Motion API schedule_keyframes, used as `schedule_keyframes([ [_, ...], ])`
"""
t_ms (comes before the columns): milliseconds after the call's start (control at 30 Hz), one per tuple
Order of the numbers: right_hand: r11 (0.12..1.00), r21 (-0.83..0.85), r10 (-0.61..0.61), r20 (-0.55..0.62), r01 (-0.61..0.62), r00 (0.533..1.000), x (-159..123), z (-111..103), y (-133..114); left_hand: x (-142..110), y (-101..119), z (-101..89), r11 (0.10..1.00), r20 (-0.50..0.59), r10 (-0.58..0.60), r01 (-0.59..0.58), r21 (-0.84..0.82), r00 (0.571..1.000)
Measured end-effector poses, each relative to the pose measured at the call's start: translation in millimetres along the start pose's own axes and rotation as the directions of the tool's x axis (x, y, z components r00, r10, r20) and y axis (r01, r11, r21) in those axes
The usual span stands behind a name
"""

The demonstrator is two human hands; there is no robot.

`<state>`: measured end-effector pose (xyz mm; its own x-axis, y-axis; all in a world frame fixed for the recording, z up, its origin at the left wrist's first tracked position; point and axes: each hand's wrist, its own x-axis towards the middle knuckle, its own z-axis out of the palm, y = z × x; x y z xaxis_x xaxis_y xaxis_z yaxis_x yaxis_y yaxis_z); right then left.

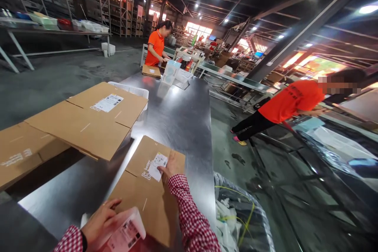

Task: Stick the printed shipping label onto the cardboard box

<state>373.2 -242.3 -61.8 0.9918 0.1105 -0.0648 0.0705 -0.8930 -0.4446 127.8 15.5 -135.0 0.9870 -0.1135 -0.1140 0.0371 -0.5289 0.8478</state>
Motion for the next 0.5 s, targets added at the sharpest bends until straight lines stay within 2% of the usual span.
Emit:
schedule_keyframes([
  [67,0.993,-0.119,-0.009,-0.068,0.001,0.998,-9,10,-8,0,-6,3.1,1.000,-0.014,0.011,-0.011,-0.023,1.000],
  [100,0.986,-0.153,-0.066,-0.051,0.058,0.997,-14,19,-13,0,-9,4.7,0.999,-0.030,0.015,-0.016,-0.041,0.999],
  [167,0.964,-0.145,-0.216,0.067,0.224,0.974,-20,36,-23,1,-13,6.5,0.997,-0.063,0.018,-0.023,-0.077,0.998],
  [233,0.953,-0.120,-0.261,0.150,0.280,0.954,-18,45,-25,1,-13,5.1,0.997,-0.073,0.006,-0.012,-0.080,0.997],
  [300,0.971,-0.133,-0.179,0.131,0.197,0.975,-9,42,-15,3,-9,0.1,0.999,-0.044,-0.022,0.020,-0.037,0.999],
  [367,0.994,-0.106,0.013,0.008,-0.012,1.000,-1,27,9,7,-4,-6.4,0.999,-0.009,-0.050,0.051,0.015,0.999],
  [400,0.989,-0.060,0.132,-0.069,-0.136,0.989,0,17,23,9,-2,-9.2,0.997,-0.006,-0.064,0.064,0.036,0.998],
  [433,0.967,0.011,0.255,-0.141,-0.256,0.957,-3,7,38,11,-1,-11.0,0.996,-0.012,-0.073,0.074,0.052,0.997],
  [467,0.937,0.077,0.349,-0.185,-0.341,0.919,-8,-1,52,13,-1,-11.6,0.994,-0.037,-0.082,0.085,0.063,0.996],
  [500,0.921,0.124,0.387,-0.199,-0.369,0.900,-16,-8,65,16,-2,-10.8,0.992,-0.064,-0.098,0.103,0.072,0.993],
])
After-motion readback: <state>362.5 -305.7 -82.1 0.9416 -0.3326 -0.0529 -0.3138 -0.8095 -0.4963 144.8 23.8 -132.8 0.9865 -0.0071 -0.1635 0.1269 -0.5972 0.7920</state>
